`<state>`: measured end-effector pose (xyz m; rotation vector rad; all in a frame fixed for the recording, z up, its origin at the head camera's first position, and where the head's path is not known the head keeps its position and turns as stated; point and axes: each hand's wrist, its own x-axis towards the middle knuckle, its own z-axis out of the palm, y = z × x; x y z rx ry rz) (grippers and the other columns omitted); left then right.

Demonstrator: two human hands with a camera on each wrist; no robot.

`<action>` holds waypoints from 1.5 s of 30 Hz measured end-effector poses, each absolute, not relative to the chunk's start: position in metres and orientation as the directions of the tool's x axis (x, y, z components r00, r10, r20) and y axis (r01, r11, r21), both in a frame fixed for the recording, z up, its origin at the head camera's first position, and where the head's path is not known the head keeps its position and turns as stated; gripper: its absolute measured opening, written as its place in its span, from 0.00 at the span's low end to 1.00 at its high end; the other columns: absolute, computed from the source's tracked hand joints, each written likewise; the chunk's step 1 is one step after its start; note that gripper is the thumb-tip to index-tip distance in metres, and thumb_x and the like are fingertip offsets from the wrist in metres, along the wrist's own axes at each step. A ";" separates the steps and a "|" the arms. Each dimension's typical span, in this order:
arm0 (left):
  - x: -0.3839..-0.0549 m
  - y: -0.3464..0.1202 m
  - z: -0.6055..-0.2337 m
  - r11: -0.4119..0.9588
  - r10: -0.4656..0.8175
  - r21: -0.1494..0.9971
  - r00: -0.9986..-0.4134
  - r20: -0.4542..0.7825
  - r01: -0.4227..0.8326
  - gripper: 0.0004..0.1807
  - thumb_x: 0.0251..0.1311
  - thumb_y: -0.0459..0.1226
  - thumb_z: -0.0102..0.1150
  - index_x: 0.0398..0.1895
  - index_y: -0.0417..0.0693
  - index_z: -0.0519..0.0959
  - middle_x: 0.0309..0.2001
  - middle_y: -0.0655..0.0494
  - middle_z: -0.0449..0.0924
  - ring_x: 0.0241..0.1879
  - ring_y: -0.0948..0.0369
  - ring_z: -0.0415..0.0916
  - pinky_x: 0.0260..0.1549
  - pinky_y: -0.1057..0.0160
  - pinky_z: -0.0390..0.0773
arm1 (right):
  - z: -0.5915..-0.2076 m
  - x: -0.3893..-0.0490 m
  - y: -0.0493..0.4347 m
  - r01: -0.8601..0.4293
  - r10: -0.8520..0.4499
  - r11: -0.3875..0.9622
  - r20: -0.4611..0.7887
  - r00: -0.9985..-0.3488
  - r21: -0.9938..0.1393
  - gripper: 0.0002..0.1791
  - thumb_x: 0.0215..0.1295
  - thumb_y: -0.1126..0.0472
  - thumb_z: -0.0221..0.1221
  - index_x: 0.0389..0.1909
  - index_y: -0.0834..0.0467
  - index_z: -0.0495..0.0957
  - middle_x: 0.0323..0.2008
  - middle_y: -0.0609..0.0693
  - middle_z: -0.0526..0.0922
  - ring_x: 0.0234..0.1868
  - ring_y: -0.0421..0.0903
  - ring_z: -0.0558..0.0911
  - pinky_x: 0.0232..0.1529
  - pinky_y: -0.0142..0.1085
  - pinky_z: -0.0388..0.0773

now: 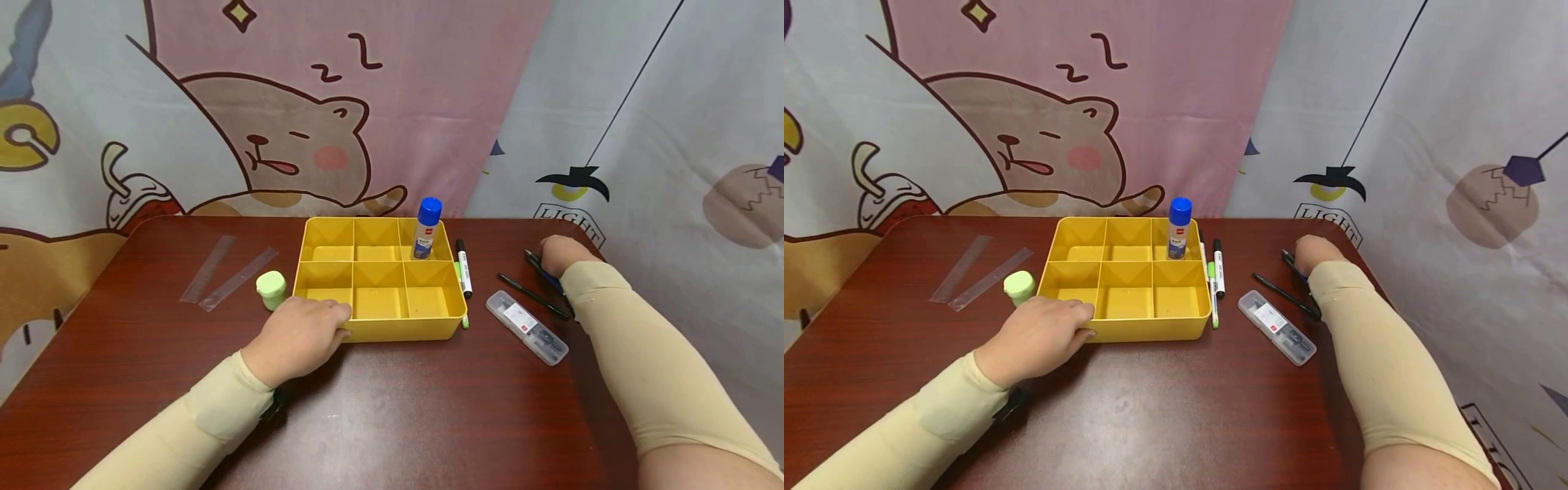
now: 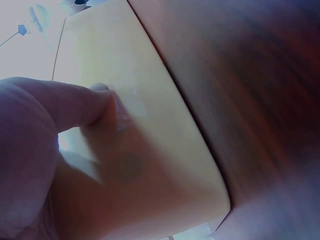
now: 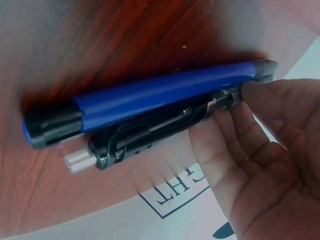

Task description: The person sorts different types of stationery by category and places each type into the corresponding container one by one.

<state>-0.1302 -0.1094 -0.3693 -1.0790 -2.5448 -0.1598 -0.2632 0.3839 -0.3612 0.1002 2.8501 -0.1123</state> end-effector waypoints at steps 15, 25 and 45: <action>-0.131 -0.109 -0.371 0.700 0.670 -0.039 -0.637 0.381 0.713 0.20 0.52 0.41 0.77 0.23 0.53 0.70 0.19 0.62 0.71 0.18 0.58 0.74 0.18 0.58 0.68 | -0.358 -0.264 0.385 0.123 0.098 0.984 -0.185 -0.978 -0.127 0.16 0.67 0.67 0.56 0.52 0.69 0.78 0.43 0.67 0.84 0.39 0.60 0.79 0.44 0.55 0.79; -0.131 -0.109 -0.371 0.694 0.674 -0.047 -0.627 0.390 0.718 0.20 0.52 0.41 0.78 0.24 0.52 0.70 0.19 0.61 0.71 0.18 0.58 0.74 0.18 0.58 0.68 | -0.342 -0.262 0.372 0.122 0.109 0.972 -0.075 -0.991 -0.201 0.22 0.71 0.65 0.55 0.62 0.72 0.73 0.53 0.73 0.80 0.48 0.65 0.80 0.49 0.60 0.78; -0.131 -0.109 -0.370 0.698 0.677 -0.048 -0.636 0.370 0.714 0.20 0.53 0.42 0.78 0.24 0.52 0.70 0.19 0.61 0.70 0.18 0.57 0.74 0.19 0.58 0.69 | -0.301 -0.248 0.312 -0.026 0.015 0.928 0.109 -0.994 -0.371 0.22 0.68 0.63 0.53 0.61 0.65 0.73 0.46 0.67 0.80 0.43 0.61 0.77 0.46 0.56 0.74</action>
